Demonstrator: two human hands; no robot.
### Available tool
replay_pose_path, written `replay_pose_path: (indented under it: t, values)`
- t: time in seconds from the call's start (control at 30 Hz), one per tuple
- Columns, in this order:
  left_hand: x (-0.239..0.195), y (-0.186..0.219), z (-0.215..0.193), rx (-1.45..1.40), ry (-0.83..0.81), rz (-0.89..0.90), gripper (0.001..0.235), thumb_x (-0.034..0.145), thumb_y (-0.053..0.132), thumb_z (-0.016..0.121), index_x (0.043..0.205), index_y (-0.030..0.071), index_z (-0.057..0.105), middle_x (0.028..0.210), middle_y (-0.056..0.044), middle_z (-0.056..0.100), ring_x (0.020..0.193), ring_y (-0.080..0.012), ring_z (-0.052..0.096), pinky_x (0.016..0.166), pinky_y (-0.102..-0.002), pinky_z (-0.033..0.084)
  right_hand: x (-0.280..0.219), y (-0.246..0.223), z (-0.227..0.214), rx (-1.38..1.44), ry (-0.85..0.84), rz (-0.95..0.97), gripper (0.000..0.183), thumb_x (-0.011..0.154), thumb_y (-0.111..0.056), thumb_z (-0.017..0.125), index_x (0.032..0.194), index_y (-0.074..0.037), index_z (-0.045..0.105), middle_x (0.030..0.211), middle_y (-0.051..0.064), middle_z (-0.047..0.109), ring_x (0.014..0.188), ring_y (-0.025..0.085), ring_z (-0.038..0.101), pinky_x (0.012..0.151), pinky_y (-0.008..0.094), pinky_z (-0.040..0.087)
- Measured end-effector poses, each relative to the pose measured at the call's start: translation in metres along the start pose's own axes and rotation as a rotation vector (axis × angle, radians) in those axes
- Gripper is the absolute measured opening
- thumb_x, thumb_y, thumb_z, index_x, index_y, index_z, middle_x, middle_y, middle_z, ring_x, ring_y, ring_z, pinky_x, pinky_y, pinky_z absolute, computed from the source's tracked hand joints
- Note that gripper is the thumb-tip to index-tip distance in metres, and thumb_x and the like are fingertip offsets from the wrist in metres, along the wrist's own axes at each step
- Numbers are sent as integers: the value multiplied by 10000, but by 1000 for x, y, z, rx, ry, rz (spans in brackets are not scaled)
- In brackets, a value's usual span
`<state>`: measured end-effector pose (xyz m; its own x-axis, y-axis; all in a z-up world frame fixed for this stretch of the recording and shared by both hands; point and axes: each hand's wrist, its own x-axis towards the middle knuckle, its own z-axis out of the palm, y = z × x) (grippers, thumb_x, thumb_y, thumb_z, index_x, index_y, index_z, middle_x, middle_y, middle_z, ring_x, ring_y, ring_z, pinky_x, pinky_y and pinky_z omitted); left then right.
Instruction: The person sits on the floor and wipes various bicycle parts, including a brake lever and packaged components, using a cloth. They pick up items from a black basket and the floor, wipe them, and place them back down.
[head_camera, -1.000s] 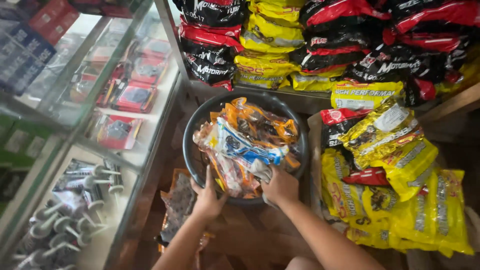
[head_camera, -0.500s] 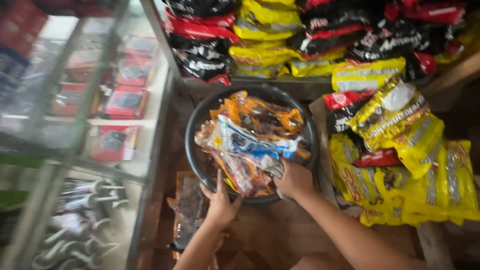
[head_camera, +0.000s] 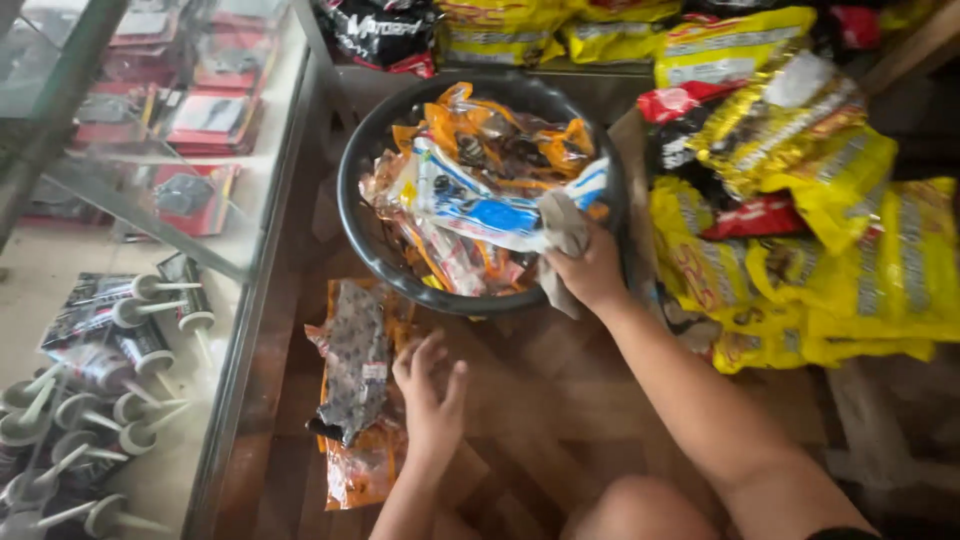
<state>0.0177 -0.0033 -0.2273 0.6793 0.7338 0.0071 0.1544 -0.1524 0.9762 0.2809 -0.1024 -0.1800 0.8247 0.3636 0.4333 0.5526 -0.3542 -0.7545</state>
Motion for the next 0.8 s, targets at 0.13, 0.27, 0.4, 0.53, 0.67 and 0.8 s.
replay_pose_path:
  t: [0.13, 0.27, 0.4, 0.53, 0.67, 0.8]
  values:
    - [-1, -3, 15, -491, -48, -93, 392, 1012, 284, 563, 1358, 104, 602, 1235, -184, 644, 1122, -312, 685, 1022, -445, 513, -4, -88, -37, 135, -135, -156, 351, 670, -143, 780, 991, -25, 697, 803, 160, 706, 735, 313, 679, 654, 404, 536]
    - [-2, 77, 20, -1051, -209, -455, 808, 1031, 654, 189, 1581, 96, 388, 1557, -308, 381, 1462, -517, 322, 1230, -577, 183, -40, -135, -61, 385, -276, -158, 476, 416, -235, 873, 852, -139, 707, 649, 28, 607, 674, 117, 591, 618, 301, 474]
    - [2, 80, 15, -1400, -196, -586, 977, 857, 805, 334, 1576, 151, 425, 1421, -109, 573, 1220, -257, 549, 1026, -400, 422, -103, -171, -81, 298, -335, -284, 467, 443, -352, 924, 834, -173, 742, 655, 54, 602, 599, 244, 639, 587, 336, 506]
    - [2, 100, 9, -1342, -161, -633, 800, 925, 712, 414, 1550, 213, 409, 1518, -179, 496, 1371, -397, 492, 1196, -544, 301, -129, -140, -82, 231, -449, -510, 465, 571, -385, 799, 980, -184, 707, 636, 31, 584, 604, 280, 642, 629, 382, 510]
    - [24, 55, 21, -1225, -180, -636, 653, 842, 582, 720, 1279, 98, 702, 1190, -226, 723, 1053, -358, 726, 1013, -497, 558, -135, -184, -111, 17, -699, -728, 664, 562, -285, 831, 1184, -102, 686, 681, 188, 657, 681, 424, 691, 740, 530, 548]
    - [25, 17, 34, -1129, -282, -739, 324, 898, 221, 715, 1108, -25, 706, 999, -238, 754, 891, -369, 760, 850, -554, 598, -127, -201, -141, -250, -1198, -508, 746, 625, -202, 774, 1349, -235, 597, 746, 256, 722, 762, 485, 729, 754, 583, 565]
